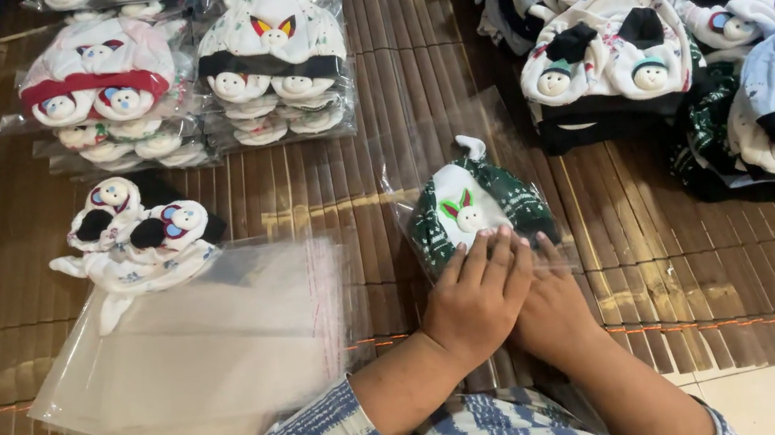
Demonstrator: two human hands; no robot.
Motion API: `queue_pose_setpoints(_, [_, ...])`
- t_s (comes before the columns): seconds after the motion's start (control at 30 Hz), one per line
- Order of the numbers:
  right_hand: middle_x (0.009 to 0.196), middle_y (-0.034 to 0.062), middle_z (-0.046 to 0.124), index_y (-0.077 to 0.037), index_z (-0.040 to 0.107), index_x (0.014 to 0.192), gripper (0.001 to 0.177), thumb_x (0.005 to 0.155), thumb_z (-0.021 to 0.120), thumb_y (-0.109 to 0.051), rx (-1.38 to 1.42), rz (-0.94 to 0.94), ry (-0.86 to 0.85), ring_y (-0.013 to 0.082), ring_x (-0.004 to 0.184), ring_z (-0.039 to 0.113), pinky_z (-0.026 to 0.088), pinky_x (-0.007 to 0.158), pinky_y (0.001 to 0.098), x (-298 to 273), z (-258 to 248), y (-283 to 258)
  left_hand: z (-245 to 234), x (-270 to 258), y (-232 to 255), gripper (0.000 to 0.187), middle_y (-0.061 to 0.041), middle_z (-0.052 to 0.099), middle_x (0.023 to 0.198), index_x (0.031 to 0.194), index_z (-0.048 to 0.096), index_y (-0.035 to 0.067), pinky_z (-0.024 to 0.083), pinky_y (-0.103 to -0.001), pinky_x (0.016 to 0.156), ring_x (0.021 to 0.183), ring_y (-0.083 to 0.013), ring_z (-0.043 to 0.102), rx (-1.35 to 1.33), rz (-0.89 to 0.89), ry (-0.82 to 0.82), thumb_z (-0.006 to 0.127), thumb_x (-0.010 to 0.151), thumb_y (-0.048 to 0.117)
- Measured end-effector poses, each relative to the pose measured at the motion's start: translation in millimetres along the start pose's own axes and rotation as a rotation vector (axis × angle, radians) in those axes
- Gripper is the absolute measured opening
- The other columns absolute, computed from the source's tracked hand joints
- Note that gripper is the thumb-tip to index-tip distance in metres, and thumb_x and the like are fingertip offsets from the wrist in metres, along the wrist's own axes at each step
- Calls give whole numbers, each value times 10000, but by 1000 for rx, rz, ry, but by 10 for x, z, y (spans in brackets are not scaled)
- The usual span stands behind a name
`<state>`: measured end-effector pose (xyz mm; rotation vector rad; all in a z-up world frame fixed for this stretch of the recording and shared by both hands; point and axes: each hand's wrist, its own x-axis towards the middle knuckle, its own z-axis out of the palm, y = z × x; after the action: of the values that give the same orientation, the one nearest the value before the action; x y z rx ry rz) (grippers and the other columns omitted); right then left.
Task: Packaging baby hats into individual plastic bags on a floor mat
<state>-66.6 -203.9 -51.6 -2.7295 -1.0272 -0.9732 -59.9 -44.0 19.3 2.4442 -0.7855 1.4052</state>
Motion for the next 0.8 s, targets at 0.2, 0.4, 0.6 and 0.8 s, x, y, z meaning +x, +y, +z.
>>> queue_pose_setpoints(0.2, [1243, 211, 648, -47, 676, 1245, 525, 924, 502, -425, 1, -32, 59, 428, 1144, 610, 326, 1137, 700, 181, -10, -20, 4, -164, -109, 293, -216, 683, 1244, 1235, 672, 70, 487, -559, 1037, 1163, -377, 678, -94, -12, -49, 481, 1047, 188])
queue_pose_setpoints(0.4, [1692, 195, 288, -72, 404, 1538, 718, 911, 464, -416, -79, 72, -240, 399, 1564, 252, 253, 1176, 630, 156, 54, -73, 16, -244, -106, 338, -187, 685, 1220, 1291, 668, 101, 481, -577, 1056, 1153, -343, 680, -70, -2, -78, 439, 1062, 198])
queue_pose_setpoints(0.6, [1727, 133, 190, -141, 191, 1654, 764, 958, 453, -319, -182, 92, -348, 315, 1602, 144, 172, 1245, 570, 459, 25, -107, 92, -99, -82, 333, -192, 690, 1189, 1287, 667, 83, 502, -571, 1042, 1122, -346, 691, -40, -27, -24, 422, 1073, 156])
queue_pose_setpoints(0.8, [1505, 158, 530, -96, 478, 1494, 760, 840, 548, -477, 4, 90, -324, 392, 1425, 449, 253, 1197, 624, 435, 214, 61, 160, -202, -228, 404, -207, 630, 1364, 1448, 565, 109, 425, -586, 1107, 1309, -358, 601, -59, -99, -97, 426, 1075, 175])
